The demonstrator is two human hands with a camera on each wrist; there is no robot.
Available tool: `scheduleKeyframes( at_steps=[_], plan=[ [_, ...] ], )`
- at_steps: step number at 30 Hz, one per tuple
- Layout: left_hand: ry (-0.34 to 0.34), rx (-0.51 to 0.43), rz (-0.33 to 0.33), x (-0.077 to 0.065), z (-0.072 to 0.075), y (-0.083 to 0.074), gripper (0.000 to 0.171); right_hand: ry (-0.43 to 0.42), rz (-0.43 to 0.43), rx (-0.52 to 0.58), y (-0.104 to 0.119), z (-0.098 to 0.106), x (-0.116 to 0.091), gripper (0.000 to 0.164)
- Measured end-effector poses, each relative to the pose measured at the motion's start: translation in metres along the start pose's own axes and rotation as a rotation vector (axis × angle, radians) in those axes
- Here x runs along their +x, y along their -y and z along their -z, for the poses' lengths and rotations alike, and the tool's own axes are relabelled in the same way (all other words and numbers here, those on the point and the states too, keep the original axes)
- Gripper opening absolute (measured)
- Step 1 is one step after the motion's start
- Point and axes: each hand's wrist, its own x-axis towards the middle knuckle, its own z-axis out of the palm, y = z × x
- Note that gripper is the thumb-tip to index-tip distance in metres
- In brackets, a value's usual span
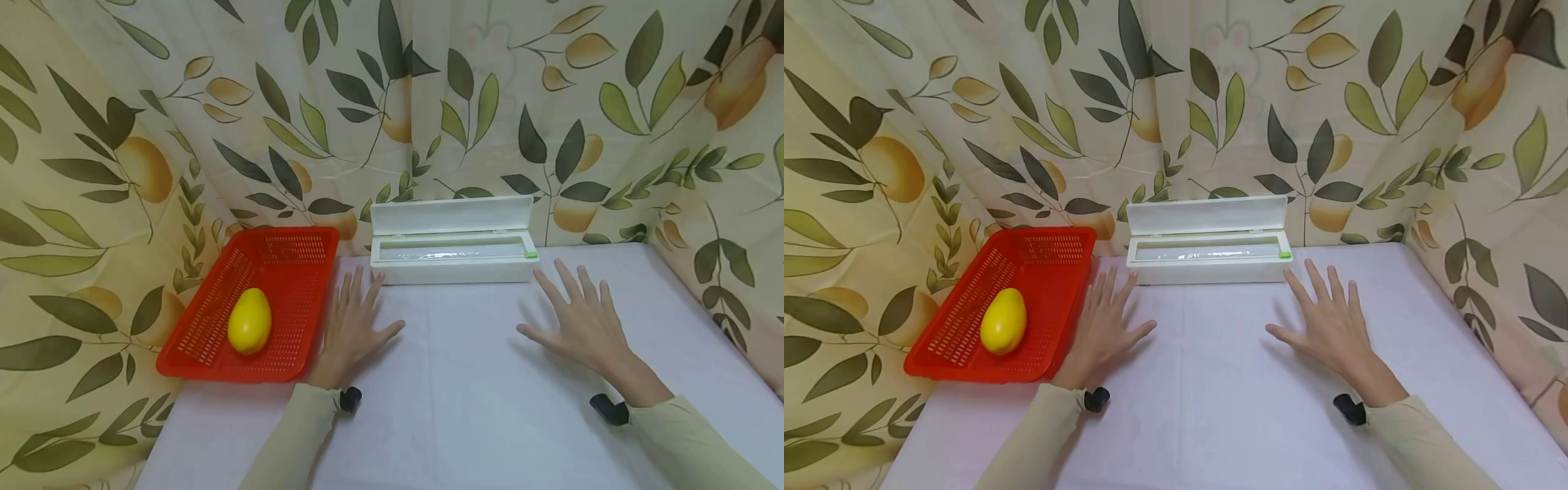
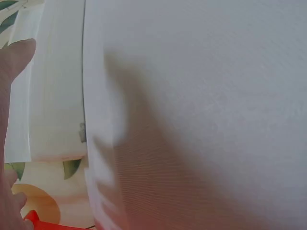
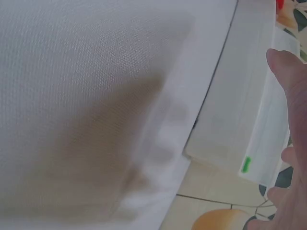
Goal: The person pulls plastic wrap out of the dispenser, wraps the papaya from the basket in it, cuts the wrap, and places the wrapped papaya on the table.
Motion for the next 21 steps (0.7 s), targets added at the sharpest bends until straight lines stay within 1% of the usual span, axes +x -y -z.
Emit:
scheduleKeyframes(
  at_steps=[3,5,9,15,19,21],
  plan=[
    [0.012,0.014,-0.006,0.005,0.004,-0.002,0.096,-0.002,0.010,0.002,-0.003,0.002,0.001,0.109],
    [0.006,0.027,-0.013,0.009,0.006,-0.003,0.096,0.000,0.020,0.002,-0.005,0.005,0.004,0.107],
    [-0.007,0.027,-0.008,0.020,0.008,-0.004,0.097,0.005,0.035,-0.011,-0.011,0.009,0.017,0.104],
    [0.024,-0.018,0.026,0.036,0.008,-0.008,0.097,0.021,0.048,-0.033,-0.020,0.020,0.036,0.102],
    [0.000,-0.054,0.036,0.048,0.009,-0.007,0.092,0.020,0.074,-0.035,-0.025,0.027,0.048,0.101],
    [-0.024,-0.089,0.038,0.054,0.010,-0.006,0.087,0.010,0.092,-0.037,-0.027,0.030,0.055,0.099]
  ],
)
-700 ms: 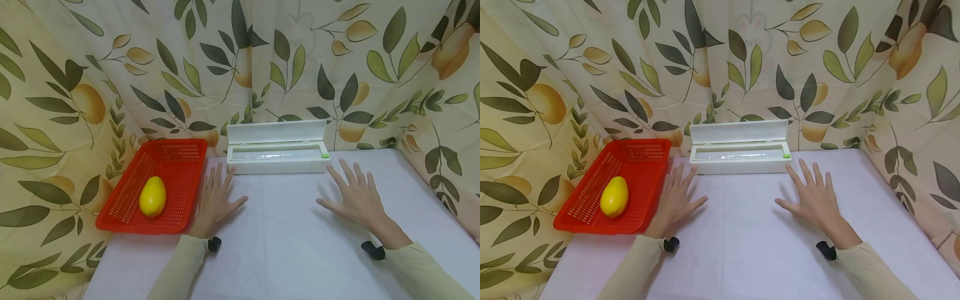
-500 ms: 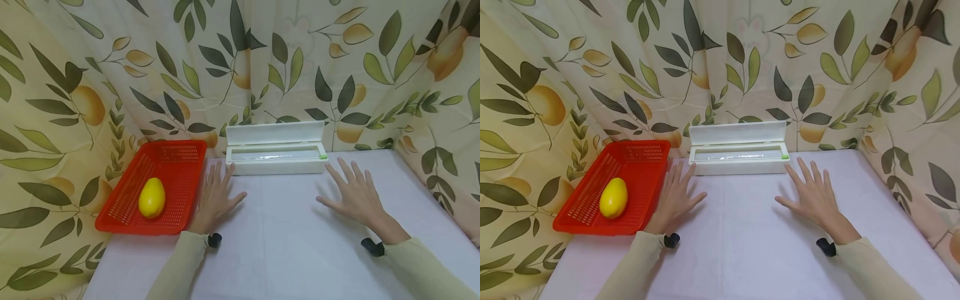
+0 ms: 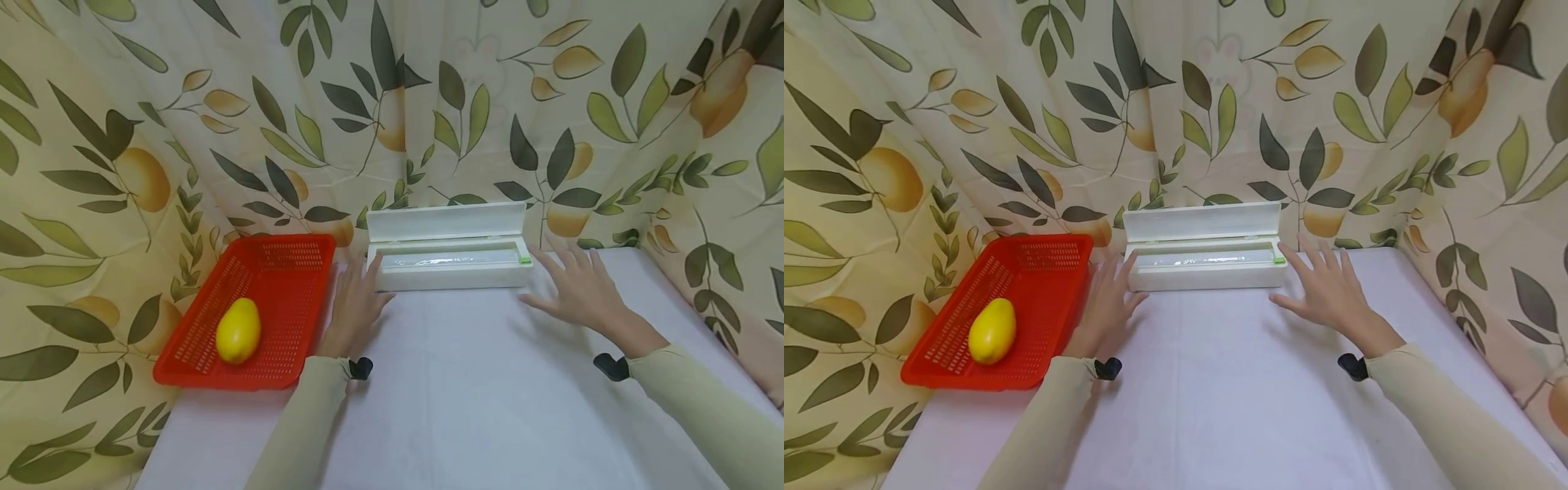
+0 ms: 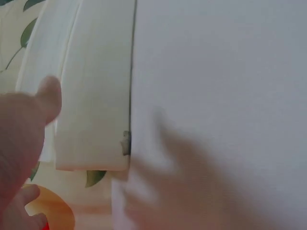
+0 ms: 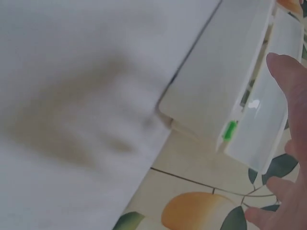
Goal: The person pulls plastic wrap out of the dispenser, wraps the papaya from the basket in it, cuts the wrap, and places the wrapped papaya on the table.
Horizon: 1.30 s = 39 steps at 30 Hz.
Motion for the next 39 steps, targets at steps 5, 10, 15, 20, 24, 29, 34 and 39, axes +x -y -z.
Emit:
scheduleKeyframes(
  at_steps=[5,10,15,20,24,29,34,39],
  plan=[
    [-0.025,-0.091,0.043,0.009,0.004,0.006,0.073,-0.003,0.037,0.018,-0.003,0.006,0.019,0.093],
    [0.005,-0.135,0.108,0.022,0.003,0.009,0.062,0.051,0.045,0.062,-0.002,0.012,0.040,0.086],
    [0.035,-0.152,0.115,0.036,0.001,0.014,0.052,0.093,0.060,0.121,0.000,0.009,0.059,0.071],
    [0.015,-0.114,0.088,0.044,0.000,0.016,0.041,0.146,0.035,0.165,0.002,-0.002,0.073,0.053],
    [0.020,-0.069,0.069,0.050,-0.001,0.017,0.036,0.185,0.005,0.179,0.002,-0.006,0.080,0.044],
    [0.036,-0.028,0.047,0.056,0.002,0.017,0.031,0.202,-0.006,0.173,0.000,-0.005,0.083,0.037],
    [0.029,-0.016,0.018,0.062,0.003,0.017,0.028,0.210,-0.035,0.171,-0.003,-0.003,0.086,0.033],
    [0.052,-0.036,0.027,0.066,0.002,0.015,0.024,0.214,-0.035,0.182,-0.004,-0.006,0.088,0.025]
  ],
)
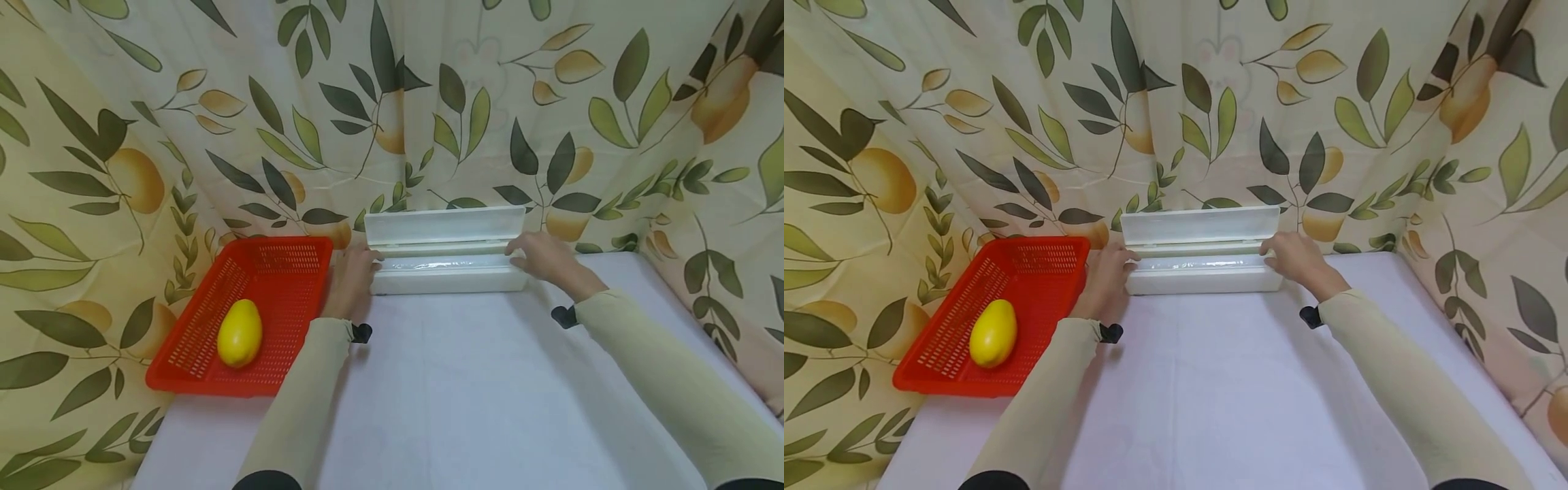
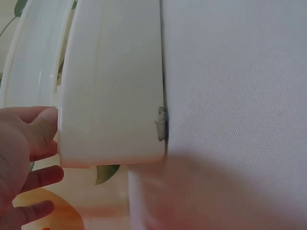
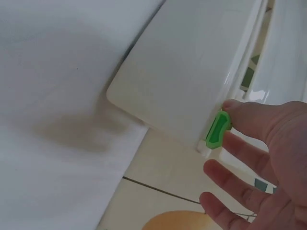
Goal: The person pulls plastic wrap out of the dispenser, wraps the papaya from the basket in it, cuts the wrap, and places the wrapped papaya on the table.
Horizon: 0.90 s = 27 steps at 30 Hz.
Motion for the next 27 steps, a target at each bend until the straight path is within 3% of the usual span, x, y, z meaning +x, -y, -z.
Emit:
scheduleKeyframes(
  at_steps=[12,21,27],
  plan=[
    [0.019,0.052,-0.008,0.0012,-0.0042,0.0061,0.015,-0.040,-0.047,0.014,-0.0023,-0.0075,-0.0005,0.017],
    [0.049,-0.035,-0.001,0.0007,-0.0009,0.0053,0.030,-0.056,-0.070,0.032,-0.0058,-0.0086,0.0008,0.017],
    [0.035,-0.019,-0.052,0.0050,-0.0003,0.0029,0.019,-0.057,-0.068,0.050,-0.0061,-0.0101,0.0013,0.018]
  ],
)
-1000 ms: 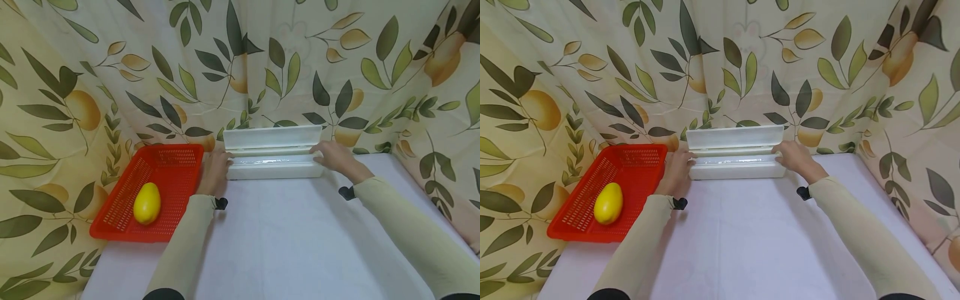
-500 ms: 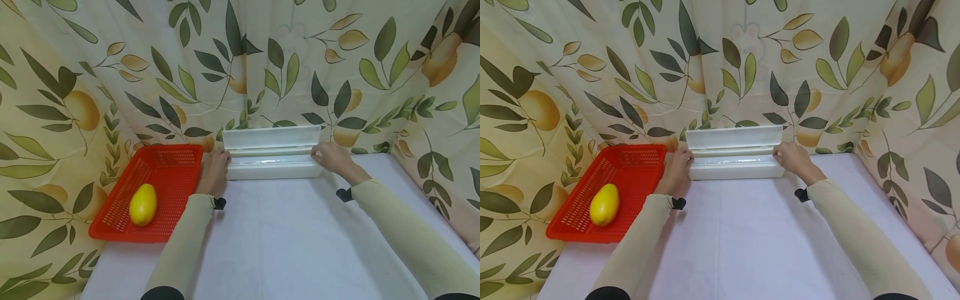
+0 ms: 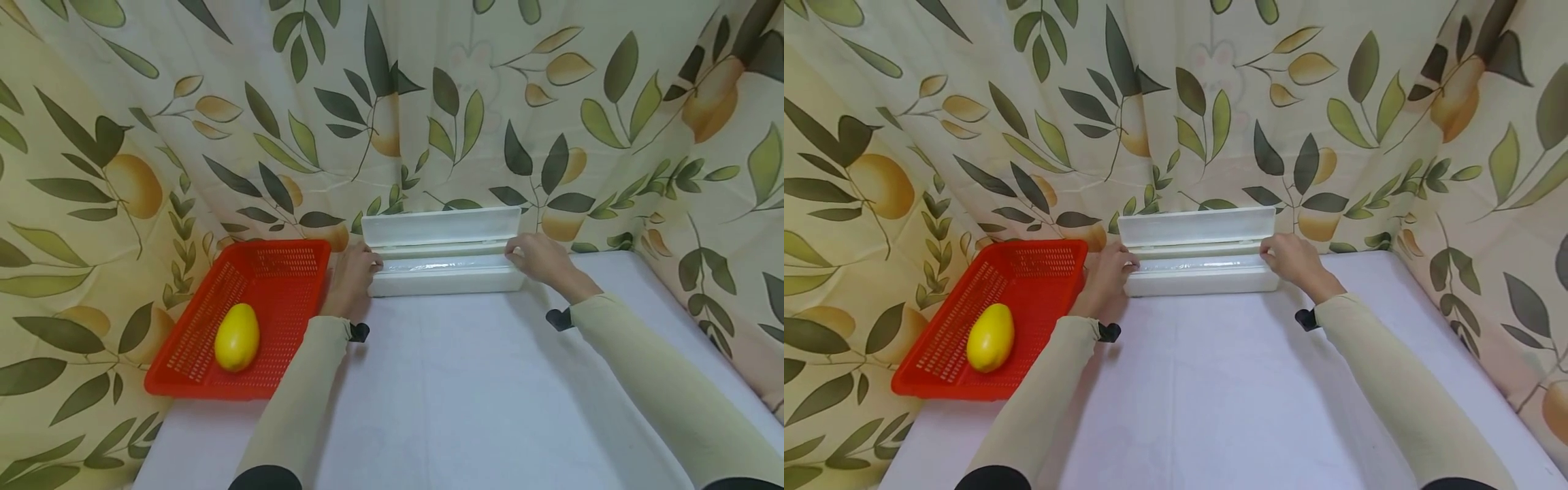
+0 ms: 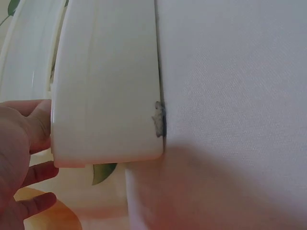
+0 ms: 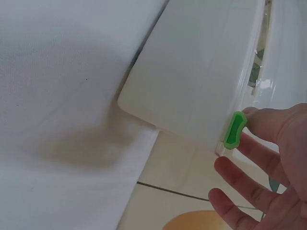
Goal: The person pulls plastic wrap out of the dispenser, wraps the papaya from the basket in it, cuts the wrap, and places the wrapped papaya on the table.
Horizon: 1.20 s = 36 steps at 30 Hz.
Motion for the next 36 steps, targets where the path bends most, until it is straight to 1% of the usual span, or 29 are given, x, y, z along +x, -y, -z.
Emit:
scheduleKeyframes(
  at_steps=[4,9,14,20,23,31,36],
  plan=[
    [-0.009,0.028,-0.019,0.002,0.000,0.000,0.015,0.004,0.001,0.013,0.001,0.000,0.000,0.019],
    [-0.030,0.028,-0.013,0.005,-0.001,0.001,0.016,-0.004,-0.006,0.019,-0.001,0.000,-0.001,0.019],
    [-0.042,0.012,0.030,0.008,-0.002,0.001,0.019,-0.016,-0.017,0.046,-0.004,0.000,0.000,0.019],
    [-0.066,-0.064,0.087,0.012,-0.001,0.000,0.017,-0.057,-0.027,0.051,-0.005,0.001,0.002,0.018],
    [-0.077,-0.090,0.097,0.014,0.000,0.000,0.018,-0.072,-0.025,0.055,-0.004,0.003,0.003,0.017],
    [-0.091,-0.098,0.109,0.018,0.008,0.000,0.022,-0.076,-0.040,0.089,0.000,0.012,0.004,0.019],
    [-0.104,-0.141,0.155,0.019,0.013,-0.001,0.023,-0.127,-0.018,0.071,-0.001,0.017,0.003,0.018]
  ],
)
